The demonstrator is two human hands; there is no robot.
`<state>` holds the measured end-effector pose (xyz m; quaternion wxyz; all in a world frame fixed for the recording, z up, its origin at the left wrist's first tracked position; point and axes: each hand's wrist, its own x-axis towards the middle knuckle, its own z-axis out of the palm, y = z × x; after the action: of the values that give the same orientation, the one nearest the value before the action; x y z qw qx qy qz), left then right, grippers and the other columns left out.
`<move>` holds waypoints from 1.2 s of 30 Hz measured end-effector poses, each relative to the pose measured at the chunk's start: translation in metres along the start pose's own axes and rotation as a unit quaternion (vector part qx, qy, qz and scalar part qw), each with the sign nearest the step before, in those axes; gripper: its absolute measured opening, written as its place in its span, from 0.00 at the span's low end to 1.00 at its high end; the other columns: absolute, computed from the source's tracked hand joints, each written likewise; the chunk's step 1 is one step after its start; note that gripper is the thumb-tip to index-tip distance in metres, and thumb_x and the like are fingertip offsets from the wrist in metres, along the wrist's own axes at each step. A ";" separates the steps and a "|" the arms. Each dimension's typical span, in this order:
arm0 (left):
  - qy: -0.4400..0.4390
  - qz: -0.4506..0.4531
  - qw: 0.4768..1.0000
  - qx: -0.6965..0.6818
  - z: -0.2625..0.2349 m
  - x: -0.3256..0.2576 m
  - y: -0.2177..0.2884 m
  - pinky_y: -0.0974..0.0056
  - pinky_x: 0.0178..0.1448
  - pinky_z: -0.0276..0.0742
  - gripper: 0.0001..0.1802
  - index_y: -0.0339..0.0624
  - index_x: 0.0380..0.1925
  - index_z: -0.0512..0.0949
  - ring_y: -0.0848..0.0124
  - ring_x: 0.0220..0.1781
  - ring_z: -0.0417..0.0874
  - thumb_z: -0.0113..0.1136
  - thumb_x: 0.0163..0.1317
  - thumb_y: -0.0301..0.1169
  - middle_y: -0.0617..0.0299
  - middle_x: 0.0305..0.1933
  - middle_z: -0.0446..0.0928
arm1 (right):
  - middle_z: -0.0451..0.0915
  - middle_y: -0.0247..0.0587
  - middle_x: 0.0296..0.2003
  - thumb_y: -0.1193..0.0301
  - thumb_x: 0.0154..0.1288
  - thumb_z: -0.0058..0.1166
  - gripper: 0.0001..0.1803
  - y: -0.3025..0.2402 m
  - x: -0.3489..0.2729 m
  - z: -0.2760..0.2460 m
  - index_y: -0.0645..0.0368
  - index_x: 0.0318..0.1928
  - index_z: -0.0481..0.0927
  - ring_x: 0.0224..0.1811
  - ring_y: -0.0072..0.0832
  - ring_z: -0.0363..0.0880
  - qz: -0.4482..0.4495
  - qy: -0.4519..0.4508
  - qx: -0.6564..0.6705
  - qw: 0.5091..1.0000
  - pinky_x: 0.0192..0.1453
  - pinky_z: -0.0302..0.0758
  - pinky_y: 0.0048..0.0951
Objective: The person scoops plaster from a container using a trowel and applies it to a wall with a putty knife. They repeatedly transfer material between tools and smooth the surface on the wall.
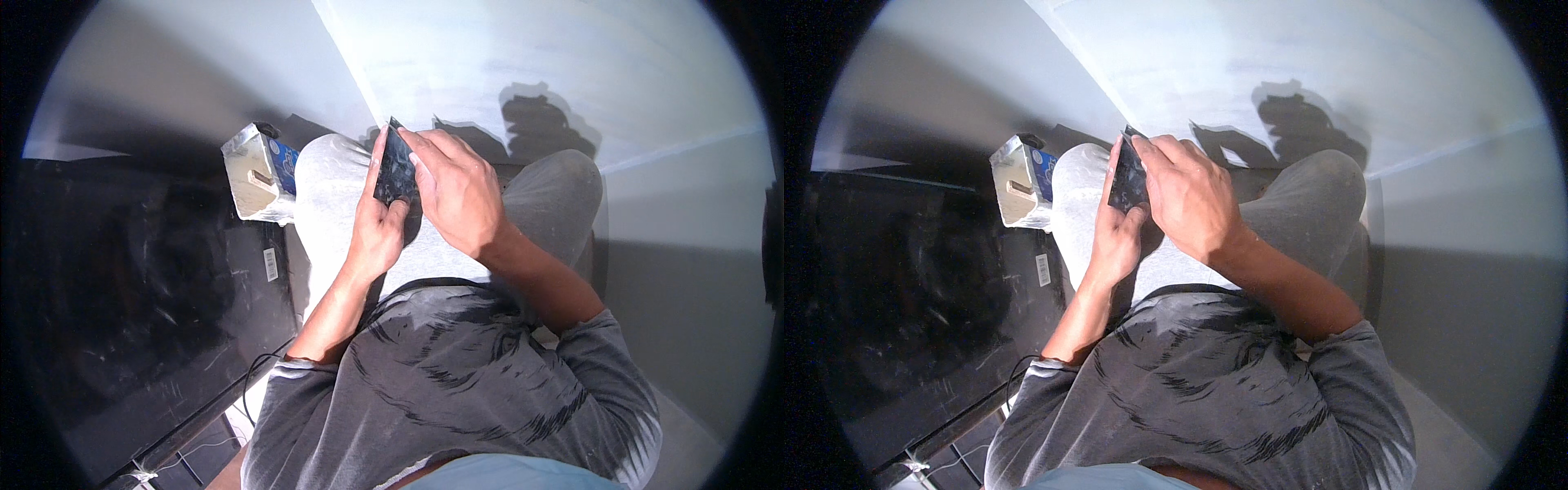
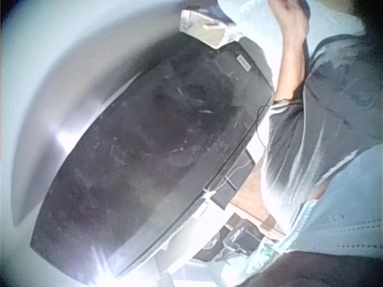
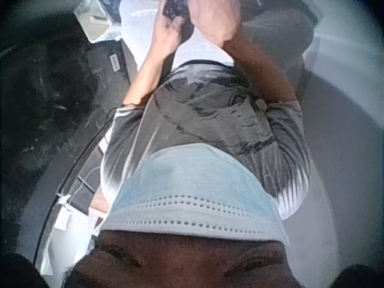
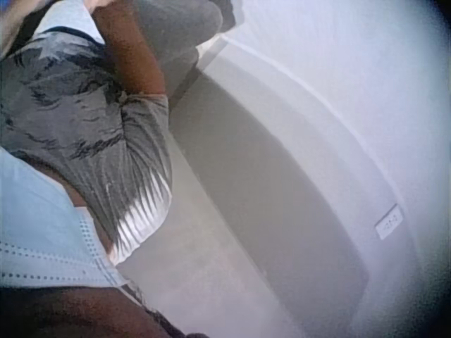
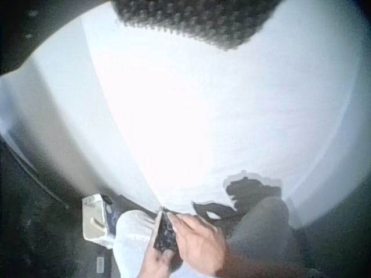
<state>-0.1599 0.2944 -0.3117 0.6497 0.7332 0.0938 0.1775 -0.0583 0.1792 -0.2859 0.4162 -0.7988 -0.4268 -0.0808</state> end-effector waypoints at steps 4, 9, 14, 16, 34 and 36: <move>-0.029 -0.021 0.999 0.025 0.003 -0.006 0.012 0.61 0.85 0.41 0.48 0.34 0.79 0.50 0.63 0.85 0.47 0.41 0.52 0.07 0.50 0.83 0.50 | 0.83 0.48 0.46 0.76 0.69 0.53 0.17 0.027 0.015 0.001 0.62 0.56 0.81 0.49 0.47 0.83 0.034 0.016 -0.031 0.999 0.54 0.80 0.43; 0.090 -0.155 0.934 -0.308 -0.010 -0.001 0.008 0.61 0.66 0.75 0.35 0.32 0.66 0.68 0.66 0.56 0.82 0.46 0.52 0.13 0.55 0.56 0.80 | 0.84 0.47 0.48 0.77 0.69 0.52 0.18 0.029 0.006 -0.025 0.59 0.58 0.82 0.48 0.46 0.84 0.036 0.040 0.011 0.998 0.53 0.80 0.40; 0.172 -0.230 0.825 -0.487 -0.017 0.010 0.019 0.61 0.49 0.86 0.22 0.42 0.50 0.77 0.71 0.45 0.84 0.61 0.72 0.49 0.61 0.42 0.80 | 0.85 0.36 0.52 0.72 0.70 0.56 0.20 0.019 -0.012 -0.023 0.49 0.61 0.82 0.47 0.32 0.83 -0.162 0.034 0.028 0.986 0.49 0.81 0.34; 0.100 -0.242 0.792 -0.551 -0.023 0.010 0.005 0.69 0.37 0.83 0.24 0.48 0.39 0.74 0.75 0.35 0.81 0.61 0.69 0.57 0.66 0.34 0.75 | 0.84 0.30 0.55 0.68 0.69 0.58 0.21 0.002 -0.026 -0.013 0.44 0.62 0.82 0.48 0.25 0.81 -0.279 0.076 -0.021 0.957 0.46 0.81 0.29; 0.001 -0.337 0.802 -0.493 -0.012 -0.003 0.015 0.72 0.25 0.78 0.14 0.40 0.46 0.75 0.77 0.22 0.76 0.54 0.77 0.40 0.67 0.30 0.73 | 0.83 0.33 0.36 0.53 0.73 0.60 0.19 0.047 0.018 -0.043 0.57 0.46 0.82 0.40 0.25 0.81 0.330 0.051 0.609 0.719 0.44 0.79 0.31; -0.011 -0.335 0.815 -0.473 0.003 -0.005 0.024 0.75 0.26 0.79 0.16 0.40 0.47 0.76 0.78 0.28 0.82 0.59 0.75 0.42 0.66 0.36 0.79 | 0.80 0.28 0.34 0.47 0.72 0.60 0.22 0.051 0.018 -0.018 0.53 0.48 0.81 0.35 0.22 0.78 0.330 0.053 0.717 0.611 0.44 0.77 0.28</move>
<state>-0.1651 0.2862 -0.2892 0.9366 0.2606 0.2315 -0.0369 -0.0047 0.1620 -0.2964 0.8767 -0.3263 -0.0335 0.3520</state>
